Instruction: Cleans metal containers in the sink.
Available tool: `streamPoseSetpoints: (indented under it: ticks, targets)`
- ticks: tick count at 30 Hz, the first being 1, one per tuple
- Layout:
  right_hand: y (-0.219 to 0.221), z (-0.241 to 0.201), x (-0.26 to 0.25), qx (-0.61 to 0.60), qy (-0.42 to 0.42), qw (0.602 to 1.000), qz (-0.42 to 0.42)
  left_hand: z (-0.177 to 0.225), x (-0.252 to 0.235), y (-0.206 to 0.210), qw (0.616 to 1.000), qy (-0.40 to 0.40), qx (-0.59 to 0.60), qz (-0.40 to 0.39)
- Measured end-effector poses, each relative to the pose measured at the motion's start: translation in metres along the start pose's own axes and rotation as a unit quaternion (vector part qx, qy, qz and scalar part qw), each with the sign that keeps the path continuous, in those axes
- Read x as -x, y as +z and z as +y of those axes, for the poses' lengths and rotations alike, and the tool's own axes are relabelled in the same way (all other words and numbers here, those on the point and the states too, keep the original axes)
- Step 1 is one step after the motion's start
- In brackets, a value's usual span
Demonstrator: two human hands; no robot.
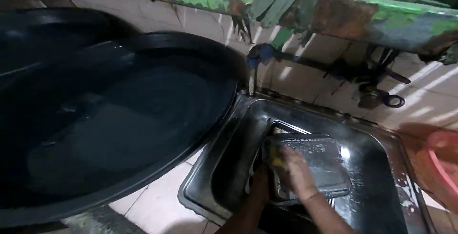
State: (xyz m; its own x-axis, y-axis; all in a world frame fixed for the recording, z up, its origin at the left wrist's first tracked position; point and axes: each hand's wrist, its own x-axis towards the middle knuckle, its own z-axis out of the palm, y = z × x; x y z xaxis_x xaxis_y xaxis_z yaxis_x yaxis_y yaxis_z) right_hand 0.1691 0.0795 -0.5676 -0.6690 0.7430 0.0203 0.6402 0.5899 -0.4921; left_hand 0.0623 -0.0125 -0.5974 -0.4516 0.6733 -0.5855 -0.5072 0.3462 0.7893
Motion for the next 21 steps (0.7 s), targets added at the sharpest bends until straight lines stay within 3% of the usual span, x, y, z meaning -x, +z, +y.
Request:
streamPoseSetpoints:
  ticks: [4,6,8,11,13,15,19,21]
  targets:
    - [-0.042,0.108,-0.024,-0.051,0.242,0.960,0.129,0.007,-0.003,0.008,0.999,-0.018,0.016,0.033]
    - [-0.057,0.122,-0.027,-0.033,0.326,0.936,0.127,0.004,-0.006,0.009,0.999,-0.022,0.009,0.040]
    - [-0.057,0.088,-0.032,0.017,0.296,0.951,0.083,0.000,-0.008,0.011,0.999,-0.021,-0.008,0.047]
    - [-0.022,0.000,-0.045,0.037,0.113,0.993,0.008,-0.007,-0.012,0.008,0.999,0.010,-0.033,0.023]
    - [-0.004,-0.026,-0.052,0.041,0.046,0.997,-0.044,-0.012,-0.012,0.004,1.000,0.027,-0.004,0.009]
    - [-0.008,-0.003,-0.055,0.024,0.058,0.998,-0.028,-0.010,-0.013,0.003,1.000,0.013,0.013,0.010]
    - [-0.049,0.104,-0.041,-0.008,0.253,0.963,0.094,-0.001,-0.010,0.009,0.999,-0.007,-0.025,0.041]
    - [-0.058,0.106,-0.030,0.019,0.285,0.953,0.099,-0.001,-0.008,0.011,0.999,0.000,-0.034,0.027]
